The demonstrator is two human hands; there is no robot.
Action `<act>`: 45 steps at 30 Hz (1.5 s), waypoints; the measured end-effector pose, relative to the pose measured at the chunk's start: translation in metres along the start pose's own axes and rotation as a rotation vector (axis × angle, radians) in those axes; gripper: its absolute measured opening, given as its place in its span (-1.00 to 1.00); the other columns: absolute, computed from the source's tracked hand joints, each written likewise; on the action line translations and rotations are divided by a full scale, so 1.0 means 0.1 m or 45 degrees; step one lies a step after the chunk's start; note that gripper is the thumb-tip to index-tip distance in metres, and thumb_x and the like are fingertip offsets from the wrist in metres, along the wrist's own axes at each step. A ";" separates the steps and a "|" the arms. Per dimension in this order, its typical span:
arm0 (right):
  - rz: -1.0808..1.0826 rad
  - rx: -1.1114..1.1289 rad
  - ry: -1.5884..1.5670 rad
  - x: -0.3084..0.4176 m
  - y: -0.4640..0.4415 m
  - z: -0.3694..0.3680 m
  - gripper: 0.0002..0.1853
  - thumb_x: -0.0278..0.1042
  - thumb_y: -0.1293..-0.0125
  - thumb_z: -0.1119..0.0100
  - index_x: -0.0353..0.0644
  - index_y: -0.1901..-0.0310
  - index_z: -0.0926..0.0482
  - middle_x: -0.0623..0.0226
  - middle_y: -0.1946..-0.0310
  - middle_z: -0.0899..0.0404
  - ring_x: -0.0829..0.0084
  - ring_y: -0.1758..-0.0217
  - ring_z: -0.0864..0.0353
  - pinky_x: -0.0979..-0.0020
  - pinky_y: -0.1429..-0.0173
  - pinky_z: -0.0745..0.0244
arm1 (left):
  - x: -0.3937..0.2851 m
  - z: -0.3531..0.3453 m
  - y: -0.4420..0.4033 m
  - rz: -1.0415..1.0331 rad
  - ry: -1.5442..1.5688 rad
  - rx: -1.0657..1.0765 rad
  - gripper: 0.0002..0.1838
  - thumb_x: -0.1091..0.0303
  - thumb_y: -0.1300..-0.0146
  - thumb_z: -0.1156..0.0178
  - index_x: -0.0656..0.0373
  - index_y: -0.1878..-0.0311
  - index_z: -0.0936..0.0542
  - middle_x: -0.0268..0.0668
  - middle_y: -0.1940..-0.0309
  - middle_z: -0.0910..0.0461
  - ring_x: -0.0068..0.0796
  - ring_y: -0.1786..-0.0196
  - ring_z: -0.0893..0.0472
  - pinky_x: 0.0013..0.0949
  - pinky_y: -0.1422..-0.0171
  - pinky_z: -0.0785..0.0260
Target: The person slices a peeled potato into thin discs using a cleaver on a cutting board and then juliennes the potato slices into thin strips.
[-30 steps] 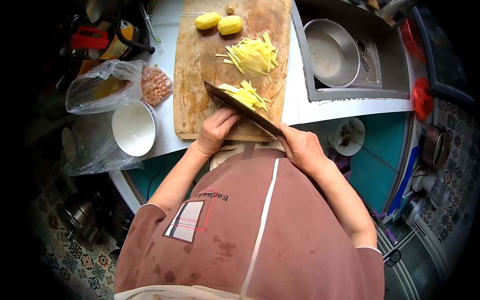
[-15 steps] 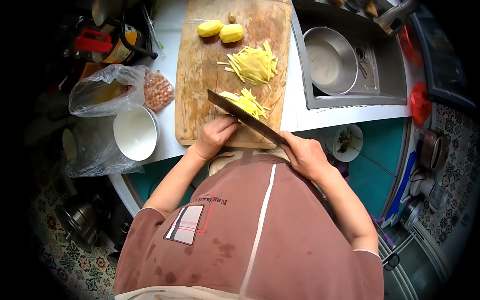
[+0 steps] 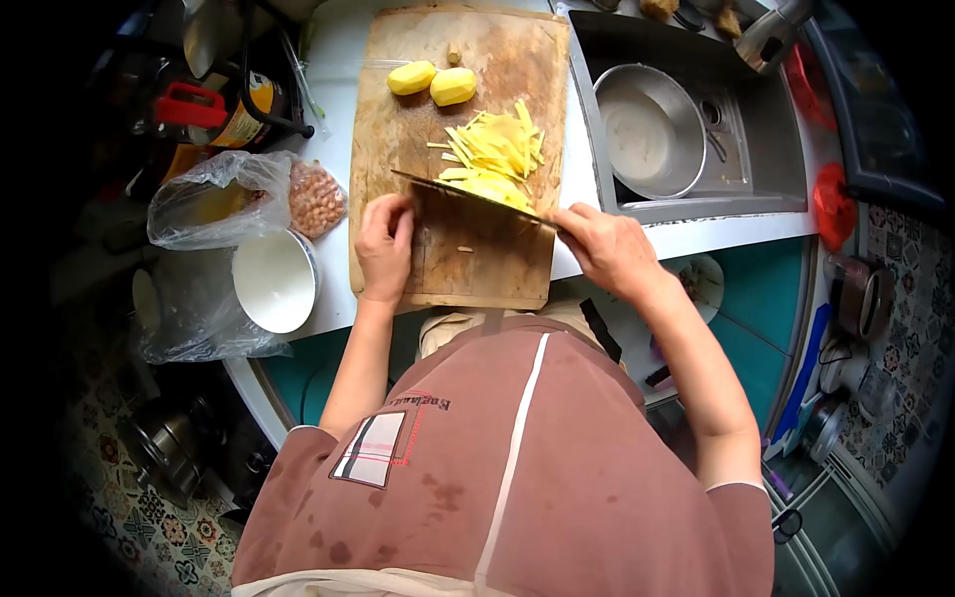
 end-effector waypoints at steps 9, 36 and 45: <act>0.418 -0.171 0.540 0.39 -0.13 0.64 -0.65 -0.50 -0.09 -0.22 0.08 0.06 -0.60 0.46 0.22 -0.53 0.39 0.43 -0.61 0.36 0.31 -0.53 | -0.48 0.30 -0.66 -0.067 0.274 0.171 -0.86 0.46 -0.26 -0.29 0.19 0.13 -0.71 -0.30 0.15 -0.69 -0.39 0.00 -0.61 -0.34 -0.14 -0.46; 0.087 -0.154 0.376 0.11 0.81 1.03 -0.72 -0.53 0.09 -0.29 -0.01 0.27 -0.63 0.41 0.31 -0.55 0.38 0.47 -0.57 0.39 0.38 -0.48 | -0.89 -0.99 -0.81 -0.883 0.120 0.193 -0.85 0.33 -0.26 -0.30 0.14 0.15 -0.65 -0.23 0.07 -0.66 -0.20 -0.04 -0.63 -0.23 -0.09 -0.54; -0.157 0.155 -0.341 -0.02 0.65 0.20 -0.72 -0.56 -0.05 -0.22 -0.06 0.16 -0.66 0.33 0.30 -0.58 0.23 0.35 -0.64 0.32 0.28 -0.55 | -0.74 -0.68 -1.52 -0.662 -0.252 0.151 -0.88 0.42 -0.24 -0.30 0.10 0.16 -0.66 -0.27 0.23 -0.71 -0.29 0.20 -0.69 -0.34 0.11 -0.54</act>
Point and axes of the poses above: each hand's wrist, its own y-axis away from the middle knuckle, its own z-axis out of the back of the hand, x = y × z, the point moved 10 cm from there along -y, towards the middle knuckle
